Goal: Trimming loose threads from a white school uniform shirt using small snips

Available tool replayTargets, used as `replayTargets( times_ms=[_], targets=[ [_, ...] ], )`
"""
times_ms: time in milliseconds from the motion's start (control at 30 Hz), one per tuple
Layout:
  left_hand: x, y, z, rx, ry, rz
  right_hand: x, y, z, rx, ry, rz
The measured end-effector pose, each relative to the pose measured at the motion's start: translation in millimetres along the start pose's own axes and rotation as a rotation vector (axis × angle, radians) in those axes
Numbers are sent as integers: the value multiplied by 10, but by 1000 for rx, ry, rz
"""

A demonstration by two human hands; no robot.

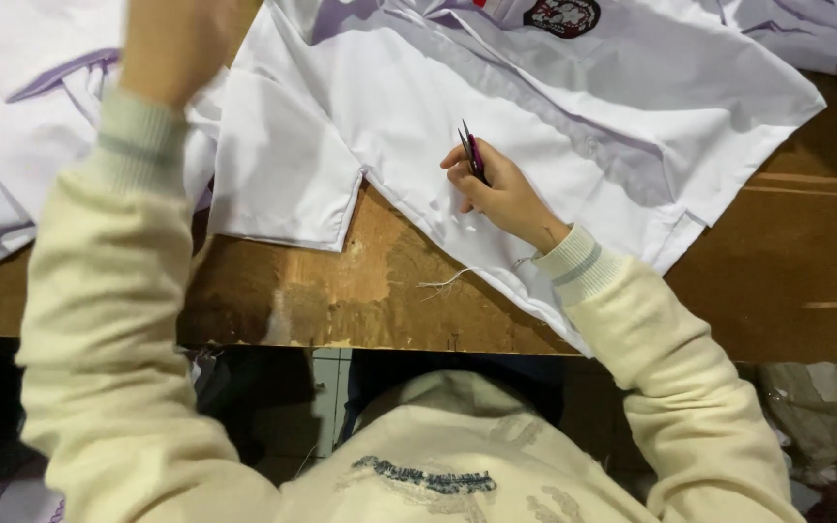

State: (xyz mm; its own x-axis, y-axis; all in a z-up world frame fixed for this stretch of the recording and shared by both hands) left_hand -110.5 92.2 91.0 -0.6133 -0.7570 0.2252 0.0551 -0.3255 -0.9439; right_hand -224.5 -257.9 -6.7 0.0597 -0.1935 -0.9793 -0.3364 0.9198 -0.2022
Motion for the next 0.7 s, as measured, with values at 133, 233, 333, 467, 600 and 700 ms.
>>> replayTargets(
  times_ms=[133, 233, 333, 467, 600, 700],
  targets=[
    [597, 330, -545, -58, 40, -51, 5, 14, -16, -6, -8, -17],
    [846, 527, -995, -337, -9, -169, 1, 19, -10, -7, -16, -35],
    [977, 338, -1249, -427, -49, -119, 5, 17, -5, -4, -23, -40],
    [1081, -250, -1378, -565, -311, -288, -55, 49, -31, 10, -4, -36],
    [823, -327, -1425, -406, -454, -166, -307, 74, -66, -17, 133, -172],
    [779, -18, -1338, -146, -241, -173, -51, 50, -36, 22, -6, -36]
  ],
)
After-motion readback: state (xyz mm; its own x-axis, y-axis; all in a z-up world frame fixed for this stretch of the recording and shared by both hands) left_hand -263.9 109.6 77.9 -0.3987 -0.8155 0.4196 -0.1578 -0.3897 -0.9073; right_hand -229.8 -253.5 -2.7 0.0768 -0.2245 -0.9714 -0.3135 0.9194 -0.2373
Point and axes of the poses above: each hand's wrist, its own z-axis towards the middle knuckle, its own y-axis out of the palm, x = y × z, the point moved 2 cm from there along z, towards the middle knuckle, and after that the axes turned 6 degrees about -z, right-handed, at the moved point
